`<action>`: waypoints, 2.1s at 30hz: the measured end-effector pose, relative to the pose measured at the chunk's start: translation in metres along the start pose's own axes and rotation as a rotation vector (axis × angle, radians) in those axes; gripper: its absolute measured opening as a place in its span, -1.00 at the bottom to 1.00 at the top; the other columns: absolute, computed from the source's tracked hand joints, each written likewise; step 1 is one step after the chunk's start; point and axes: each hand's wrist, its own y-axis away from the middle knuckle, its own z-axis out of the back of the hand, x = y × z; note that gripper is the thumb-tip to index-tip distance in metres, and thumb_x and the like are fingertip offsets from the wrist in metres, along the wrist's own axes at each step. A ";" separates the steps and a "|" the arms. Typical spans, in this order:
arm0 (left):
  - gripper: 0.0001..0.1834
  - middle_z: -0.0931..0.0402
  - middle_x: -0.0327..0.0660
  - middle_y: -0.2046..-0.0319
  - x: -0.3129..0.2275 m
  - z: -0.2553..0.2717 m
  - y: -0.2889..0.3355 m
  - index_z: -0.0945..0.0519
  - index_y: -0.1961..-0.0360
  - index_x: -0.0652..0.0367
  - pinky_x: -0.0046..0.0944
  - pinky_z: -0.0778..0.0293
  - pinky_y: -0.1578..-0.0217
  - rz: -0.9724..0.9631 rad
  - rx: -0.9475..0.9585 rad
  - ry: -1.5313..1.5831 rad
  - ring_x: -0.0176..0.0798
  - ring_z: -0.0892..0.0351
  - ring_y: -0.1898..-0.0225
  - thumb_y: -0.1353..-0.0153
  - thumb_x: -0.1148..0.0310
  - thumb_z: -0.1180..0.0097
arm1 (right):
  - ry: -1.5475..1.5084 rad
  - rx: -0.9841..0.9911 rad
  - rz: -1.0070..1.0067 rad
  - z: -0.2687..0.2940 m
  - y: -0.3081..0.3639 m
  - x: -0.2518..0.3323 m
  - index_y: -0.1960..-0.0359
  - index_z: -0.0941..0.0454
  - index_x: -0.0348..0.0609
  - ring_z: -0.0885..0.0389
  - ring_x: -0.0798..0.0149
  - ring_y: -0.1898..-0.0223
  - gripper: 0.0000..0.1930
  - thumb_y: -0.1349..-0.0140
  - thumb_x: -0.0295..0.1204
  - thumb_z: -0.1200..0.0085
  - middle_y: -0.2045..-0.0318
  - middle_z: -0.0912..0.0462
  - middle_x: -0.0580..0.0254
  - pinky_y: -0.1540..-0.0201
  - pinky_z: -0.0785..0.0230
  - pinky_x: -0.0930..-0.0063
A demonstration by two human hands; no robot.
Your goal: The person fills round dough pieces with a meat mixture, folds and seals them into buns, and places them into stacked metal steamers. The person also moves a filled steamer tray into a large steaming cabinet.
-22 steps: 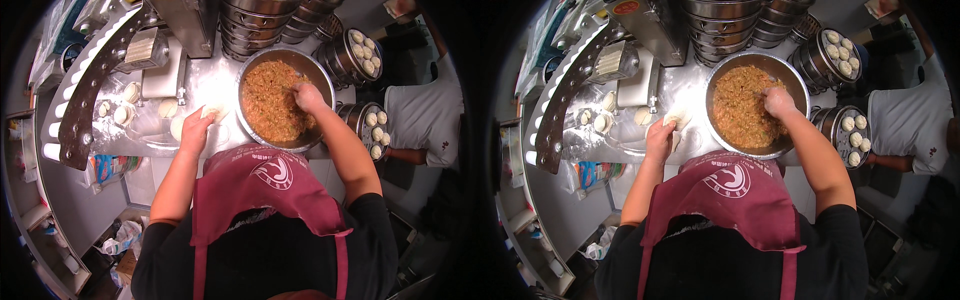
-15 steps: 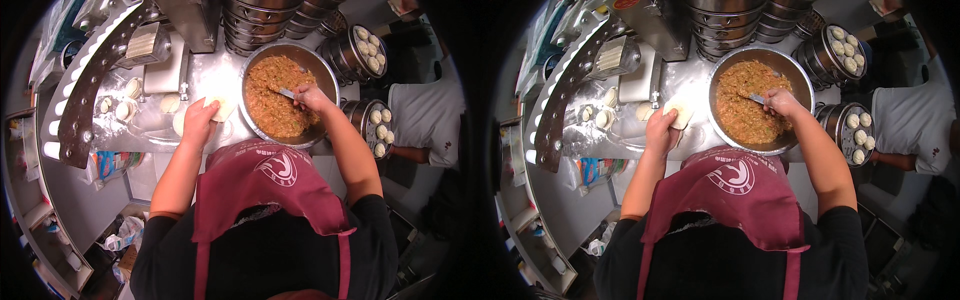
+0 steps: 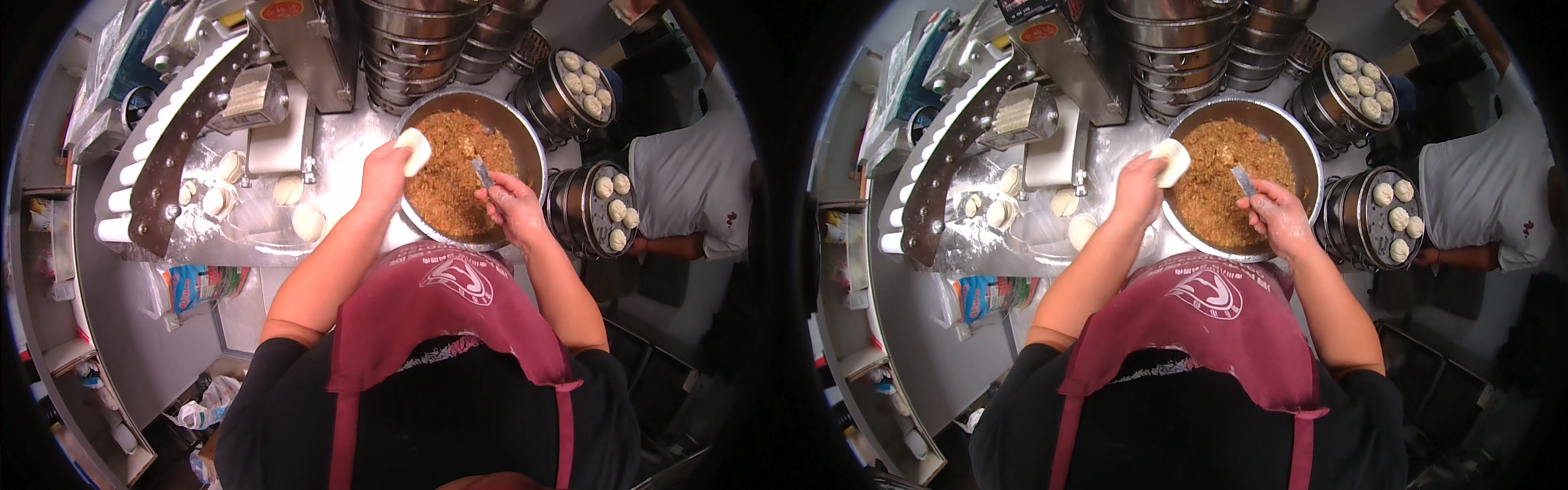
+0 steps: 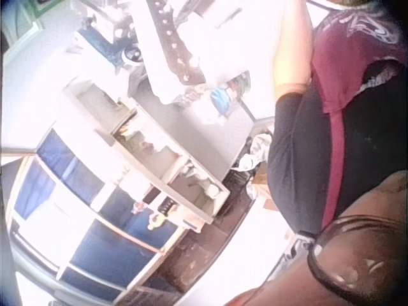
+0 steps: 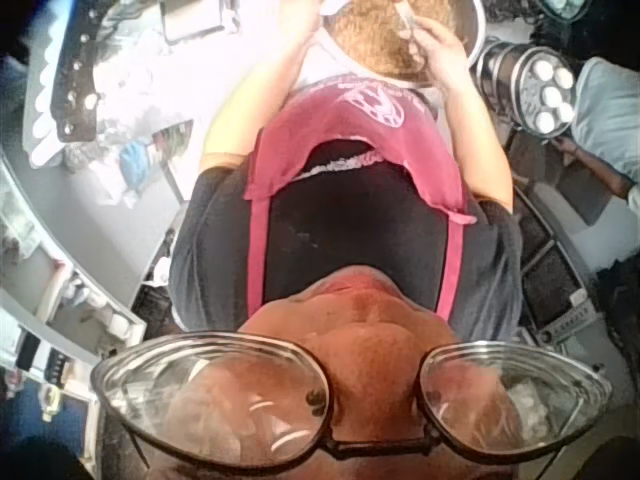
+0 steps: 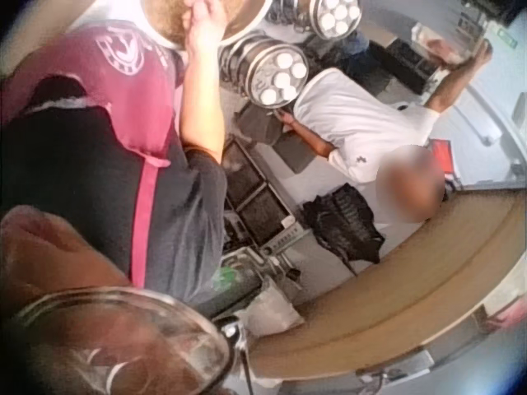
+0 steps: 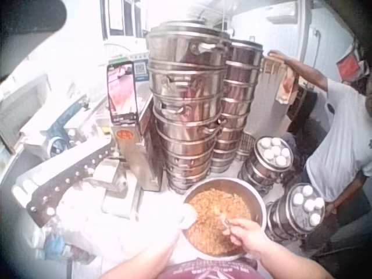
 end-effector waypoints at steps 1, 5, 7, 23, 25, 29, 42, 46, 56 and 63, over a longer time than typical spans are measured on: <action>-0.67 -0.61 -0.07 0.20 0.003 -0.011 -0.001 -0.54 0.03 0.46 -0.33 -0.47 0.16 -0.019 0.027 0.066 -0.25 -0.59 0.21 -0.22 0.48 -0.01 | 0.038 -0.048 0.046 -0.005 0.007 0.004 -0.14 -0.37 -0.31 -0.42 0.55 0.50 -0.65 -0.34 -0.51 0.07 0.27 -0.63 0.23 0.48 -0.27 0.73; -0.67 -0.57 -0.04 0.14 0.005 -0.054 0.002 -0.50 0.02 0.46 -0.25 -0.50 0.12 0.064 0.055 0.258 -0.18 -0.58 0.14 -0.23 0.50 0.08 | 0.460 -0.200 0.536 -0.026 0.024 0.014 -0.08 -0.51 -0.28 -0.58 0.33 0.26 -0.67 -0.30 -0.48 -0.02 0.20 -0.64 0.16 0.17 -0.42 0.52; -0.66 -0.54 -0.03 0.10 -0.001 -0.066 0.007 -0.46 -0.01 0.43 -0.19 -0.50 0.08 0.112 0.097 0.436 -0.14 -0.57 0.11 -0.27 0.46 0.14 | 0.766 -0.315 0.865 -0.034 0.028 0.015 -0.03 -0.56 -0.22 -0.59 0.13 0.21 -0.67 -0.21 -0.55 -0.06 0.20 -0.59 0.04 0.13 -0.43 0.37; -0.64 -0.45 -0.07 -0.01 -0.007 -0.029 0.011 -0.41 -0.04 0.21 0.02 -0.35 -0.13 0.224 -0.077 0.651 -0.05 -0.43 -0.08 -0.41 0.20 0.25 | 1.274 -0.066 0.773 -0.007 0.059 0.034 0.07 -0.61 -0.11 -0.57 0.01 0.25 -0.65 -0.07 -0.61 -0.04 0.32 -0.55 0.07 0.20 -0.45 0.24; -0.69 -0.45 -0.05 0.00 -0.006 -0.012 0.005 -0.43 -0.02 0.23 0.06 -0.40 -0.11 0.214 -0.113 0.671 -0.02 -0.44 -0.05 -0.38 0.30 0.16 | 1.328 -0.106 0.709 0.012 0.055 0.030 0.08 -0.61 -0.13 -0.57 -0.02 0.24 -0.67 -0.08 -0.60 -0.04 0.30 -0.56 0.05 0.19 -0.45 0.21; -0.76 -0.52 -0.10 0.11 0.002 0.010 0.005 -0.49 0.05 0.23 -0.03 -0.53 0.08 0.258 -0.078 0.616 -0.10 -0.53 0.08 -0.32 0.38 0.04 | 1.453 -0.190 0.574 0.037 -0.002 -0.001 0.14 -0.60 -0.18 -0.58 -0.07 0.21 -0.73 -0.11 -0.54 0.03 0.32 -0.58 -0.06 0.12 -0.44 0.18; -0.53 -0.40 0.07 -0.10 0.007 0.065 0.033 -0.29 -0.14 0.36 0.06 -0.36 -0.15 0.210 -0.218 0.561 0.08 -0.42 -0.13 -0.37 0.21 0.32 | 1.487 -0.036 0.285 0.026 -0.125 -0.006 0.21 -0.65 -0.11 -0.61 -0.08 0.20 -0.74 -0.09 -0.45 0.03 0.30 -0.65 -0.12 0.08 -0.44 0.17; -0.52 -0.40 0.03 -0.12 0.007 0.066 0.033 -0.30 -0.15 0.35 0.03 -0.34 -0.16 0.238 -0.229 0.554 0.03 -0.41 -0.14 -0.38 0.21 0.34 | 1.366 0.033 0.113 0.018 -0.125 0.008 0.31 -0.67 -0.13 -0.64 0.01 0.23 -0.78 -0.05 -0.48 0.00 0.27 -0.67 -0.04 0.14 -0.46 0.22; -0.65 -0.51 -0.07 0.02 0.009 0.051 0.020 -0.41 -0.02 0.26 -0.04 -0.36 -0.11 0.226 -0.165 0.574 -0.10 -0.50 -0.02 -0.35 0.26 0.21 | 0.194 0.178 -0.274 0.008 -0.061 0.029 0.08 -0.53 -0.27 -0.33 0.59 0.61 -0.79 -0.30 -0.54 0.07 0.49 -0.58 0.33 0.62 -0.11 0.72; -0.65 -0.49 -0.12 0.02 -0.001 -0.012 0.003 -0.42 -0.01 0.18 -0.07 -0.34 -0.11 0.302 0.082 0.647 -0.13 -0.45 -0.04 -0.39 0.20 0.27 | 0.917 -0.010 0.666 -0.030 0.003 0.026 0.00 -0.58 -0.16 -0.57 0.16 0.30 -0.72 -0.25 -0.50 0.00 0.30 -0.60 0.15 0.19 -0.43 0.38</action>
